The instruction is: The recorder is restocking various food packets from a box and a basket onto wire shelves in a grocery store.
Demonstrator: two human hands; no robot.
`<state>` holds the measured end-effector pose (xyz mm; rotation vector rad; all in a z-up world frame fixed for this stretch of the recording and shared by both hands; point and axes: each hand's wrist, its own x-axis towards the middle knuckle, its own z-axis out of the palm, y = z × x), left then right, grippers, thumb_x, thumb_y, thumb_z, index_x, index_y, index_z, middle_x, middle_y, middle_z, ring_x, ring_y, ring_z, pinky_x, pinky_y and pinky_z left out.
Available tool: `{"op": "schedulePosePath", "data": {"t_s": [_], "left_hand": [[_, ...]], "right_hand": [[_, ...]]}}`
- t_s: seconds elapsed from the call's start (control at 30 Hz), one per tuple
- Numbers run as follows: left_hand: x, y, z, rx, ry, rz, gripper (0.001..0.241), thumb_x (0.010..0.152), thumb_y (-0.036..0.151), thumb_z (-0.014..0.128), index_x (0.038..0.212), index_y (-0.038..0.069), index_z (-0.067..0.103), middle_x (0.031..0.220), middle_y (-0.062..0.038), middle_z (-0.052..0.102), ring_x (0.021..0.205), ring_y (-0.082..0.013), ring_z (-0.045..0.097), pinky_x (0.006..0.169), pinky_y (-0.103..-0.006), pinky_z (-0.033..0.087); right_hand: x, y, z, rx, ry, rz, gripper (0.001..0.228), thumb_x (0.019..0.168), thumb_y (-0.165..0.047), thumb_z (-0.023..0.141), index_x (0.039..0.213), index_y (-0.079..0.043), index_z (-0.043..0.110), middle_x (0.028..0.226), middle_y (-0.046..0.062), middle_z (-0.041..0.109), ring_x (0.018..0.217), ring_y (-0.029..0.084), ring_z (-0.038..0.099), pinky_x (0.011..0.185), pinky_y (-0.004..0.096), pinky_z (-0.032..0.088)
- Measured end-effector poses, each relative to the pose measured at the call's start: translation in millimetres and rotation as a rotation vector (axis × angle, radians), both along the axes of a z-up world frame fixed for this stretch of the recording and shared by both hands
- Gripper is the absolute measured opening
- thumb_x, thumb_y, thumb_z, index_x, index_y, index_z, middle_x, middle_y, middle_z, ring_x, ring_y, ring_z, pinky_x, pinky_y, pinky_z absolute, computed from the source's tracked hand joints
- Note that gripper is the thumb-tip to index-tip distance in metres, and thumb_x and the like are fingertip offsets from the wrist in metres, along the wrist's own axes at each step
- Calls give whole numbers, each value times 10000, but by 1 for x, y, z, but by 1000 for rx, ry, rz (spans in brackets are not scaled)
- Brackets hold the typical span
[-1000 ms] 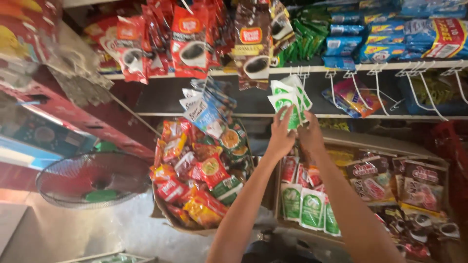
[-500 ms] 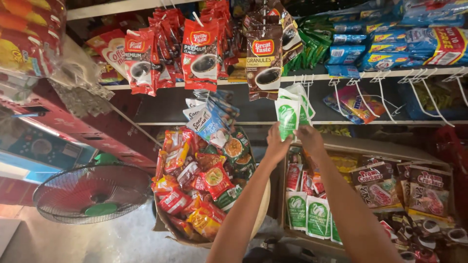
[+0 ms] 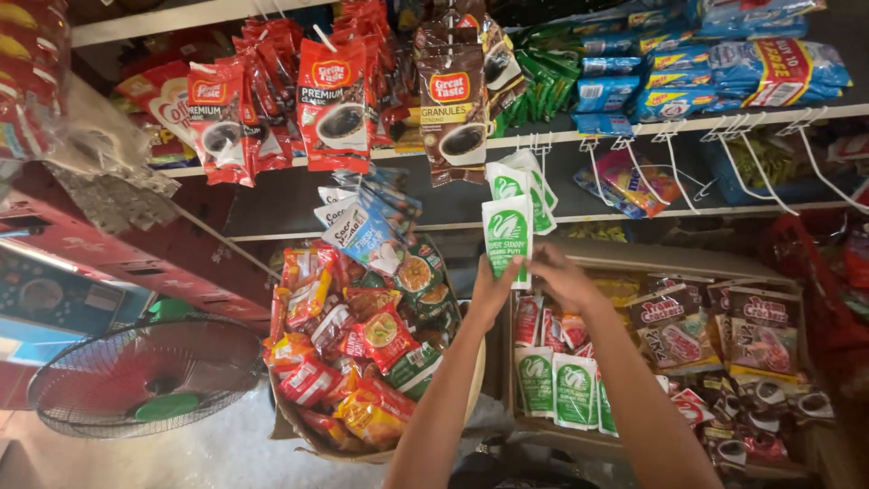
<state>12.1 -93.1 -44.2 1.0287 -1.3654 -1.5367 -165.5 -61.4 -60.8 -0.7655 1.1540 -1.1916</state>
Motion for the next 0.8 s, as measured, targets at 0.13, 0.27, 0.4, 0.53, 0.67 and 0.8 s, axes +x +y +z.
{"op": "schedulePosePath", "data": {"t_s": [0.13, 0.27, 0.4, 0.53, 0.67, 0.8], "left_hand": [[5, 26, 25, -55, -111, 64, 611, 928, 463, 723, 1266, -5, 522, 1146, -125, 692, 1047, -186, 654, 898, -332, 523], [10, 47, 39, -51, -89, 93, 579, 910, 409, 747, 1227, -17, 515, 1108, -145, 718, 998, -190, 679, 860, -336, 547], [13, 62, 34, -90, -73, 134, 552, 917, 374, 753, 1208, -32, 518, 1102, -159, 722, 992, -195, 681, 850, -345, 553], [17, 73, 35, -117, -124, 146, 543, 924, 374, 751, 1180, -40, 510, 1067, -175, 730, 971, -210, 705, 826, -351, 564], [19, 84, 33, -198, -142, 155, 555, 934, 362, 743, 1232, -29, 485, 1105, -203, 701, 996, -241, 701, 841, -360, 559], [16, 100, 19, -196, -136, 147, 580, 918, 374, 741, 1234, -31, 471, 1104, -208, 685, 998, -266, 688, 844, -390, 557]], "right_hand": [[9, 22, 19, -45, 200, 8, 500, 910, -232, 705, 1353, -77, 533, 1311, 102, 624, 1171, 214, 585, 965, 390, 494], [10, 38, 31, 1, 318, 18, 688, 934, -278, 742, 1473, -41, 387, 1465, 84, 485, 1337, 191, 471, 1092, 350, 414], [23, 55, 57, -111, 219, 91, 658, 905, -315, 726, 1454, -46, 482, 1444, 131, 556, 1313, 200, 493, 1087, 353, 411], [25, 69, 75, -181, 353, 110, 679, 913, -351, 713, 1473, -78, 443, 1488, 99, 521, 1363, 187, 471, 1120, 339, 385], [23, 81, 82, -143, 602, 170, 687, 909, -459, 680, 1449, -75, 494, 1454, 124, 579, 1362, 224, 506, 1136, 373, 383], [10, 96, 36, -86, 829, 138, 841, 932, -467, 712, 1576, -65, 351, 1546, 213, 386, 1471, 354, 231, 1161, 446, 244]]}}
